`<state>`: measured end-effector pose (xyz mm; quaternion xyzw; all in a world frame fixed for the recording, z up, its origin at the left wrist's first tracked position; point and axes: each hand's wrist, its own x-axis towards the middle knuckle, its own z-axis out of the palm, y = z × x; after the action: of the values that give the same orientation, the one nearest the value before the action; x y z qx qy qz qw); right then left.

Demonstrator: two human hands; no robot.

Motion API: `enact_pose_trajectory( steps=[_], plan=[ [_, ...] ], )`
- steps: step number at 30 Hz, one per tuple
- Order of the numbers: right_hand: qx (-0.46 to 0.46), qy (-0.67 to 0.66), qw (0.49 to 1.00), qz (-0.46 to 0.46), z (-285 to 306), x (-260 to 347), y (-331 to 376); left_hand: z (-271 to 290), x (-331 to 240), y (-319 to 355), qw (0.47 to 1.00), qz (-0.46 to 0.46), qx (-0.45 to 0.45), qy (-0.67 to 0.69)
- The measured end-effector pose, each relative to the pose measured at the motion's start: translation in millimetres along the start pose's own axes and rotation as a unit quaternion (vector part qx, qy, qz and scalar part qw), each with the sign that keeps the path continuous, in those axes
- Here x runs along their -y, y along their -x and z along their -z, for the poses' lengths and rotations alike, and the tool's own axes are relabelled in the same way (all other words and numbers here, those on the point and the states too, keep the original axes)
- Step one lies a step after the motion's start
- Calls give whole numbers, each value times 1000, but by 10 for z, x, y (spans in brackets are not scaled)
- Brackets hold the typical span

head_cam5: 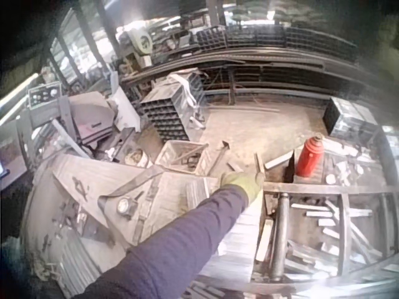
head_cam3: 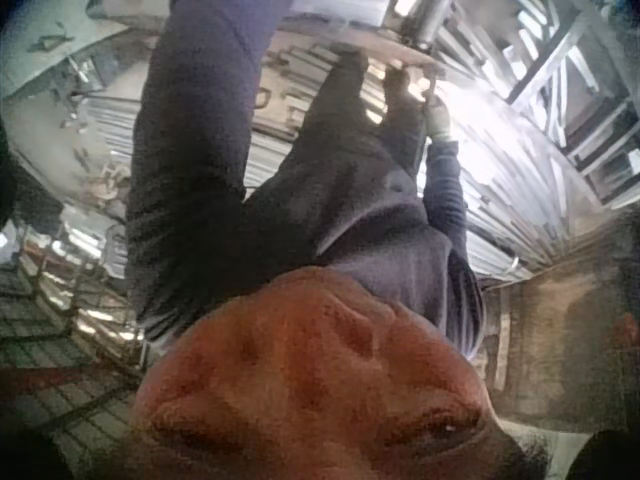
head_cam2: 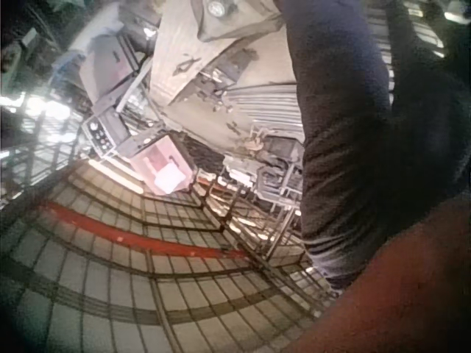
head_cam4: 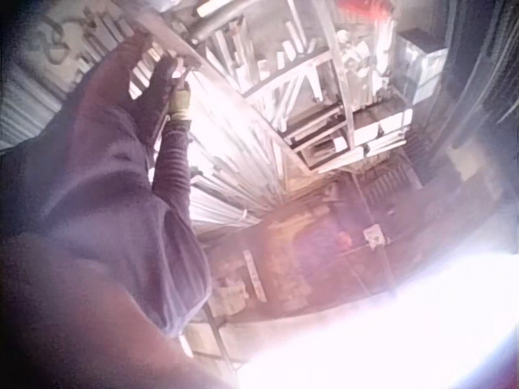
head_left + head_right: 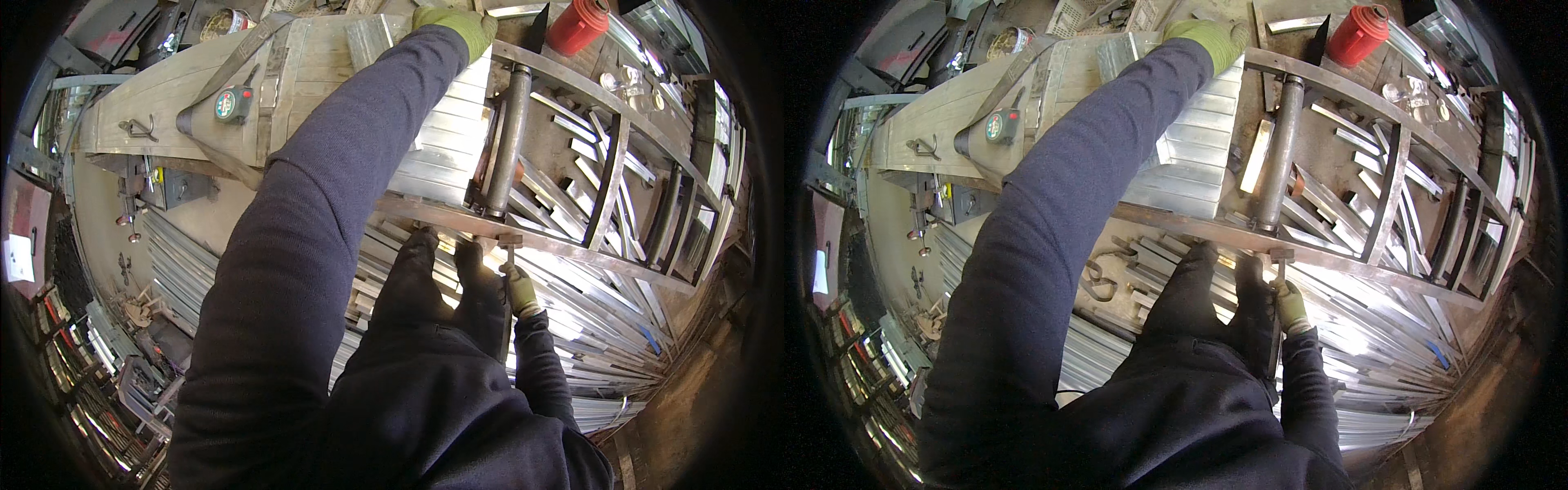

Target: The person handles a stack of metal sheets, places one on a workbench, and uses a tape measure to measure its length. The person then walks through the workshop and returns to the workbench.

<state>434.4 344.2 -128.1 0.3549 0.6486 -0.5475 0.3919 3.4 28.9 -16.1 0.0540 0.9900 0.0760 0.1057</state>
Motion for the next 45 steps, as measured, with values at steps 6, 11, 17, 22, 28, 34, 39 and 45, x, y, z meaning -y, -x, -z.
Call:
enact_pose_trajectory(
  steps=[6, 11, 17, 22, 28, 34, 39, 45],
  plan=[
    [-6, -59, 998, 4, -123, -213, 13, 80, -2, 54, 992, -44, -75, 93],
    [-17, -39, 999, 0, -72, -630, -132, 119, -37, 45, 998, -12, 3, 66],
    [-1, -3, 1000, -26, -140, -847, -194, 96, -45, -10, 998, -19, -14, 52],
    [-5, -11, 1000, -27, -315, -664, -74, 188, -67, 44, 998, -16, -11, 58],
    [4, 2, 1000, 14, -381, -555, -73, 189, -56, 70, 998, -7, 0, 66],
    [7, -32, 998, -59, -457, -477, -116, 133, -48, -23, 998, -23, 8, 60],
    [32, -40, 996, -68, -503, -395, -37, 184, -57, 55, 998, -31, -20, 56],
    [68, -48, 996, -42, -559, -174, 113, 166, -59, 75, 999, -12, 19, 36]
  ],
)
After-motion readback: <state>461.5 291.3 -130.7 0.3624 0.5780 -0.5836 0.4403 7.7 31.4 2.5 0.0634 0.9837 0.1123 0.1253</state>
